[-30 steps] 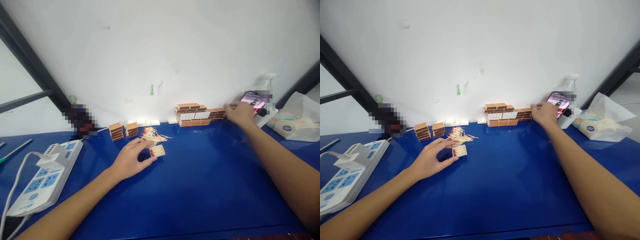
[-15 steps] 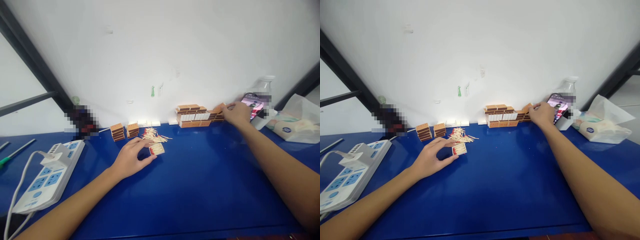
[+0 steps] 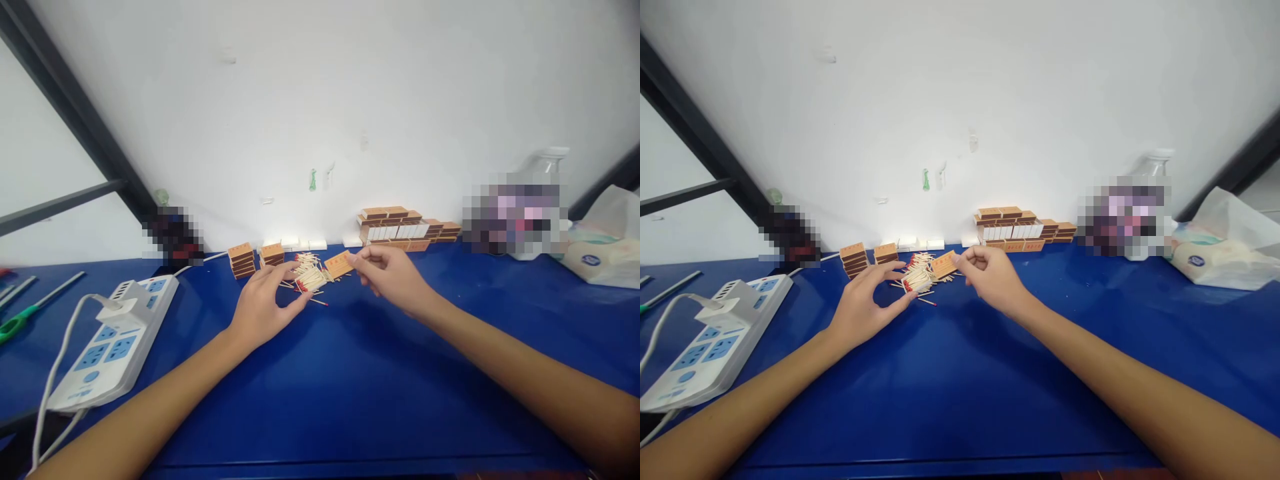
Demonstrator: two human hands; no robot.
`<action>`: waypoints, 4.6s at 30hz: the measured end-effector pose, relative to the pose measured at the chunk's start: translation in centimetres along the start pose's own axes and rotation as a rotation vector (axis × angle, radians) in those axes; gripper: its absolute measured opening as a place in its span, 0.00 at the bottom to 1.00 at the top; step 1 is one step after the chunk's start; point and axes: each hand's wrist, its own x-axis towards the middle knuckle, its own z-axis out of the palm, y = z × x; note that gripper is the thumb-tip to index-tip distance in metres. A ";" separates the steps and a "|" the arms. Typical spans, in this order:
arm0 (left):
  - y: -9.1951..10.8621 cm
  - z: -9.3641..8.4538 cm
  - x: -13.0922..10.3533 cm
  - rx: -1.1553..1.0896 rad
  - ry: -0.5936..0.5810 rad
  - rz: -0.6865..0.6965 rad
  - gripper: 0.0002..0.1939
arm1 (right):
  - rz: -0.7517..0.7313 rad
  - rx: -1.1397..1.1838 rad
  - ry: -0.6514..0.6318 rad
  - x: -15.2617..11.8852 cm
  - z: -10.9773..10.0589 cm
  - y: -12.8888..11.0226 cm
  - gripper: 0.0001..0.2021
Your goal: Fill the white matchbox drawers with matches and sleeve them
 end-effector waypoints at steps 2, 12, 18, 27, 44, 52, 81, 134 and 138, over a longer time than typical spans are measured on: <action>0.1 0.0 0.0 0.000 0.001 0.019 0.23 | 0.004 0.023 -0.039 -0.6 0.9 0.0 0.24; -0.3 0.1 -0.1 -0.013 -0.034 0.073 0.23 | 0.024 0.061 -0.117 -0.3 0.4 0.9 0.21; -0.3 0.1 0.0 -0.043 -0.034 0.100 0.24 | -0.016 0.018 -0.130 -0.2 0.2 0.9 0.21; -0.3 0.0 0.0 -0.065 -0.025 0.081 0.26 | -0.050 0.010 -0.095 -0.7 1.1 1.2 0.21; -2.2 -2.0 1.6 0.037 -0.009 0.063 0.28 | -0.375 -0.486 -0.219 -3.2 2.5 1.3 0.27; -8.7 -6.5 3.4 0.113 0.225 -0.330 0.20 | -0.479 -0.622 -0.233 -2.1 2.0 2.4 0.16; 0.1 1.8 0.7 0.051 -0.393 0.121 0.17 | -0.316 -0.977 -0.170 10.5 3.2 2.7 0.09; 0.6 0.5 0.2 -0.014 -0.523 0.059 0.16 | -0.085 -0.903 -0.276 5.4 2.4 2.1 0.07; 0.5 0.5 0.2 -0.015 -0.553 0.042 0.17 | -0.083 -0.907 -0.322 5.1 2.1 2.4 0.09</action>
